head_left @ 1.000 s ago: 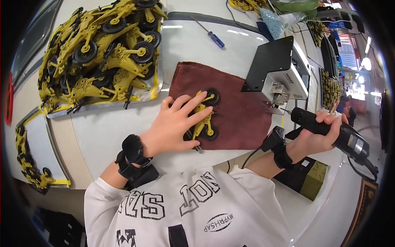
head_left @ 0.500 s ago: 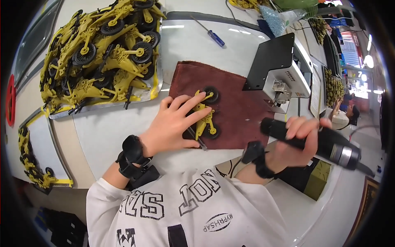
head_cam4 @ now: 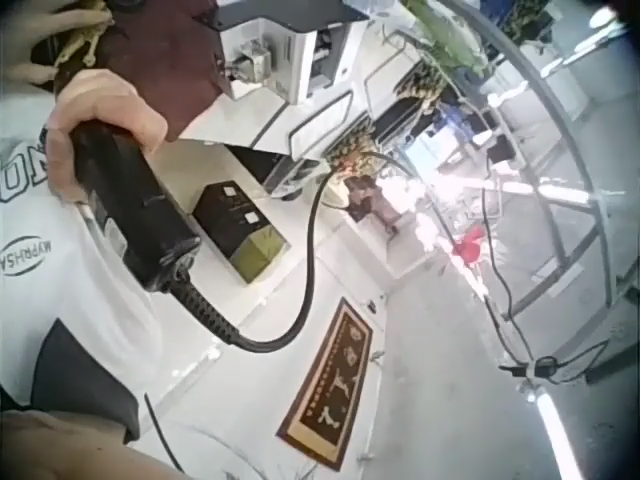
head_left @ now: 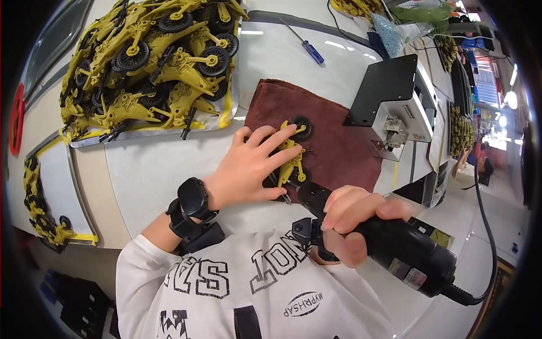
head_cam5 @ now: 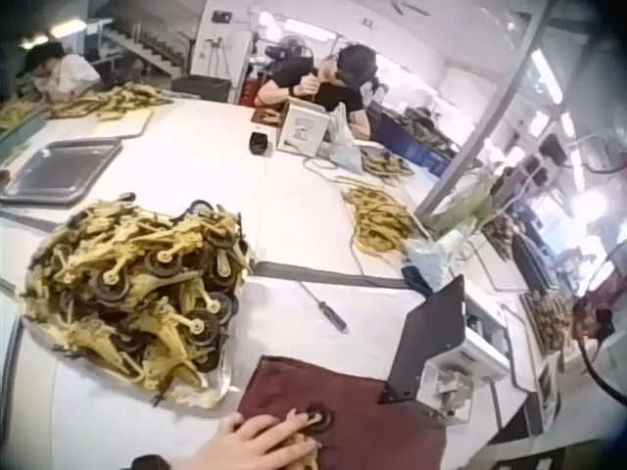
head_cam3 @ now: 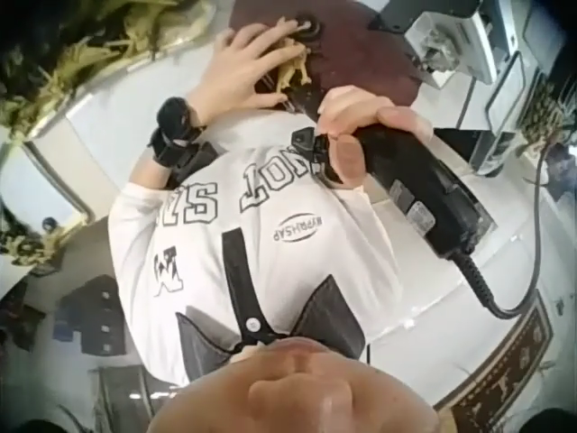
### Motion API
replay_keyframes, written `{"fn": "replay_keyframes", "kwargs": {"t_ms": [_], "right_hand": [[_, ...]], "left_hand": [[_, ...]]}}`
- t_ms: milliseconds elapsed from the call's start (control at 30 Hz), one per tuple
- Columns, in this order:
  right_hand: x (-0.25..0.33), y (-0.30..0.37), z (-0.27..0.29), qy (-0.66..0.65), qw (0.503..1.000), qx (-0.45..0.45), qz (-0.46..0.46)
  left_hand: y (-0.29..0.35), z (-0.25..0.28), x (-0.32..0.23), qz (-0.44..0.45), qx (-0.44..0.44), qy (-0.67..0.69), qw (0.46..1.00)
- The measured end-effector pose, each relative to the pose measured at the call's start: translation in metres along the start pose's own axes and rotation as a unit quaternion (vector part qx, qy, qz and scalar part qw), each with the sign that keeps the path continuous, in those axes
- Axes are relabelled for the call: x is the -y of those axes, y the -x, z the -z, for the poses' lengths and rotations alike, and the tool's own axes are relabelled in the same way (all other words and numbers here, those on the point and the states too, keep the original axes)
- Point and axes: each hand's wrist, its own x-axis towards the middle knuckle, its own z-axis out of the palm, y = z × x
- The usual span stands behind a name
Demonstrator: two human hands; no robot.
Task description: The worker is using an electric screwdriver to assemble small yellow toy motorcycles at a manufacturing workstation.
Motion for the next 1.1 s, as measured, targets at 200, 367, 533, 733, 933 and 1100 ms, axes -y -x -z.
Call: {"fn": "replay_keyframes", "kwargs": {"t_ms": [200,367,533,733,933,1100], "right_hand": [[-0.005,0.003,-0.006,0.002,1.000,0.000,-0.013],[-0.019,0.008,-0.019,0.017,0.998,-0.055,-0.021],[-0.018,-0.002,-0.028,0.014,0.998,-0.053,-0.031],[-0.020,-0.008,-0.015,0.021,0.994,0.095,-0.038],[0.002,-0.017,0.008,-0.024,0.984,0.112,-0.137],[0.041,-0.053,0.070,0.194,0.923,-0.301,0.142]], "left_hand": [[0.001,-0.003,0.002,0.000,-0.012,0.011,1.000],[0.000,-0.004,0.002,-0.005,-0.020,0.003,1.000],[-0.001,-0.004,0.001,-0.009,-0.024,-0.007,1.000],[-0.004,-0.004,0.002,-0.022,-0.013,-0.006,1.000],[0.001,-0.002,0.005,0.007,0.002,-0.032,0.999],[-0.008,-0.002,-0.003,-0.014,-0.005,-0.025,1.000]]}}
